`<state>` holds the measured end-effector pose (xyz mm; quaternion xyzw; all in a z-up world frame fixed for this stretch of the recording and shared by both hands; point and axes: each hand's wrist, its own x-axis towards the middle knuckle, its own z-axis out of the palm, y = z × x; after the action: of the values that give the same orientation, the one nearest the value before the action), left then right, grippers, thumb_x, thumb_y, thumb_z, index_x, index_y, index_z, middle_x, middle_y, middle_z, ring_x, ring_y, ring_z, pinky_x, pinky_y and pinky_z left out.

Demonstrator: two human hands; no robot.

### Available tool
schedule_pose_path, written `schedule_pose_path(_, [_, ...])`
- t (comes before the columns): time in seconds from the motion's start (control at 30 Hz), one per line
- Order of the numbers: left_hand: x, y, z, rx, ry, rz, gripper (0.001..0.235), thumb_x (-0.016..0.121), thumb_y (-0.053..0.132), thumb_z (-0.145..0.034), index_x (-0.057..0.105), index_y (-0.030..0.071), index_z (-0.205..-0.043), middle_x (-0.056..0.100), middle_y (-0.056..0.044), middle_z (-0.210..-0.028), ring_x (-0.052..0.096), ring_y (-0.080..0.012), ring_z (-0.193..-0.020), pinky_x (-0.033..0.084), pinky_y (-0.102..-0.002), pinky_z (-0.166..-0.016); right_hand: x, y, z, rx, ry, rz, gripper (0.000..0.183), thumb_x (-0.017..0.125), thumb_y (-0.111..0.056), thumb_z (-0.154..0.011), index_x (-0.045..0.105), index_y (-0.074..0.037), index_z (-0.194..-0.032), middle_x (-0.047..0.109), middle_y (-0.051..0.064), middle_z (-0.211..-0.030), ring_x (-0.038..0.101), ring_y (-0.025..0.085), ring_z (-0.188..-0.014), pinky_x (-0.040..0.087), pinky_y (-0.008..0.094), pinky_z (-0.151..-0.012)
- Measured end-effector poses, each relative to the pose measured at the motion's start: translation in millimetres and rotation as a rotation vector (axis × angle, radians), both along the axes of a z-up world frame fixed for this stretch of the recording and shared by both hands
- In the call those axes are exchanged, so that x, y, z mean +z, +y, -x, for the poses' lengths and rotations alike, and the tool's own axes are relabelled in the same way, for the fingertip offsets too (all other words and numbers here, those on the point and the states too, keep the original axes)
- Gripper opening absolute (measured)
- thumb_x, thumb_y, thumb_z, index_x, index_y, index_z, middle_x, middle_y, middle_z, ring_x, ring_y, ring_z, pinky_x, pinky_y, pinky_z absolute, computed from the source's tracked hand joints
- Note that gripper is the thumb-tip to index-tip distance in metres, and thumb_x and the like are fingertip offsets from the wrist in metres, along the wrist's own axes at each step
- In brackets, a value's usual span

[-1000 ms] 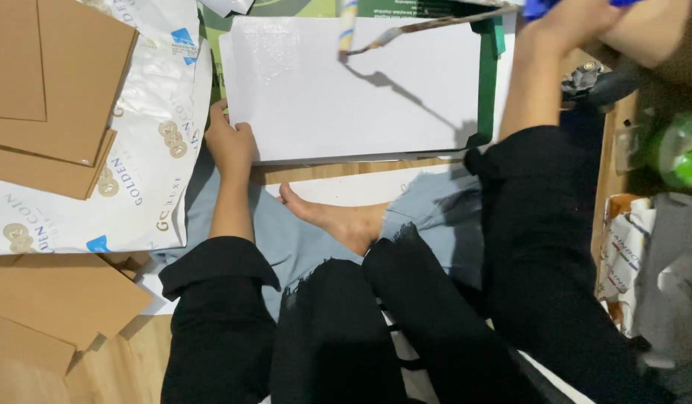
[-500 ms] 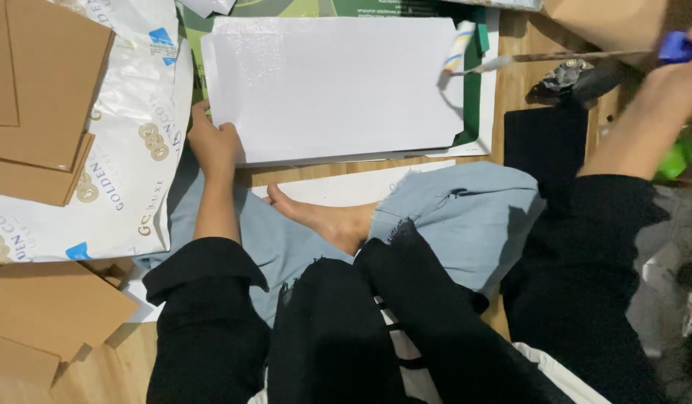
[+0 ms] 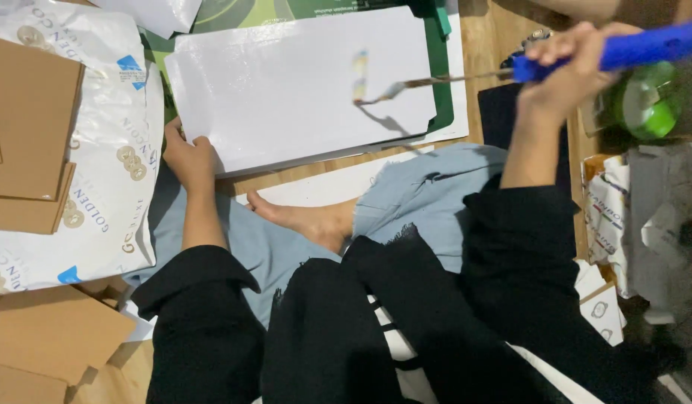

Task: Applying a liquid coating to individual sheets of paper using a small paint roller.

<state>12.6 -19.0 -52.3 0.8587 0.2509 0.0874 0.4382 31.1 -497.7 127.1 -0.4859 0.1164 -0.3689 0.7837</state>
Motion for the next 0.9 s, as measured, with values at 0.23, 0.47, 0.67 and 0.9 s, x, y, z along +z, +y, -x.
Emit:
schedule_pose_path(0.23, [-7.2, 3.5, -0.3, 0.024, 0.008, -0.001, 0.050, 0.039, 0.003, -0.066, 0.057, 0.011, -0.112, 0.067, -0.017, -0.098, 0.063, -0.0352, -0.087, 0.050, -0.041, -0.075, 14.7, -48.1, 33.0, -0.090, -0.043, 0.176, 0.028, 0.067, -0.027, -0.084, 0.053, -0.008, -0.069, 0.045, 0.004, -0.056, 0.043, 0.018, -0.044, 0.039, 0.034, -0.043])
schedule_pose_path(0.47, [1.4, -1.5, -0.3, 0.030, -0.029, 0.012, 0.049, 0.041, 0.004, -0.067, 0.057, 0.010, -0.113, 0.066, -0.015, -0.102, 0.062, -0.0330, -0.092, 0.048, -0.040, -0.079, -34.0, 122.0, 14.9, 0.319, -0.058, -0.214, 0.024, 0.049, 0.007, -0.095, 0.056, -0.016, -0.097, 0.050, 0.002, -0.059, 0.048, 0.015, -0.044, 0.045, 0.028, -0.043])
schedule_pose_path(0.67, [0.1, 7.6, 6.8, 0.000, -0.066, -0.076, 0.041, 0.054, -0.006, -0.074, 0.057, -0.003, -0.116, 0.061, -0.032, -0.099, 0.060, -0.0475, -0.097, 0.052, -0.052, -0.080, -72.3, 84.4, -12.0, 0.221, -0.043, -0.301, 0.018, 0.055, -0.007, -0.081, 0.042, -0.017, -0.078, 0.033, -0.007, -0.052, 0.039, 0.010, -0.040, 0.044, 0.027, -0.044])
schedule_pose_path(0.9, [11.2, -1.1, 2.7, 0.038, 0.030, 0.082, 0.048, 0.042, 0.006, -0.066, 0.057, 0.008, -0.112, 0.065, -0.014, -0.103, 0.062, -0.0295, -0.095, 0.048, -0.036, -0.084, -78.3, -39.2, -6.7, -0.209, -0.370, -0.456, 0.049, 0.076, -0.037, -0.064, 0.052, -0.009, -0.097, 0.061, 0.019, -0.095, 0.061, 0.037, -0.094, 0.040, 0.053, -0.094])
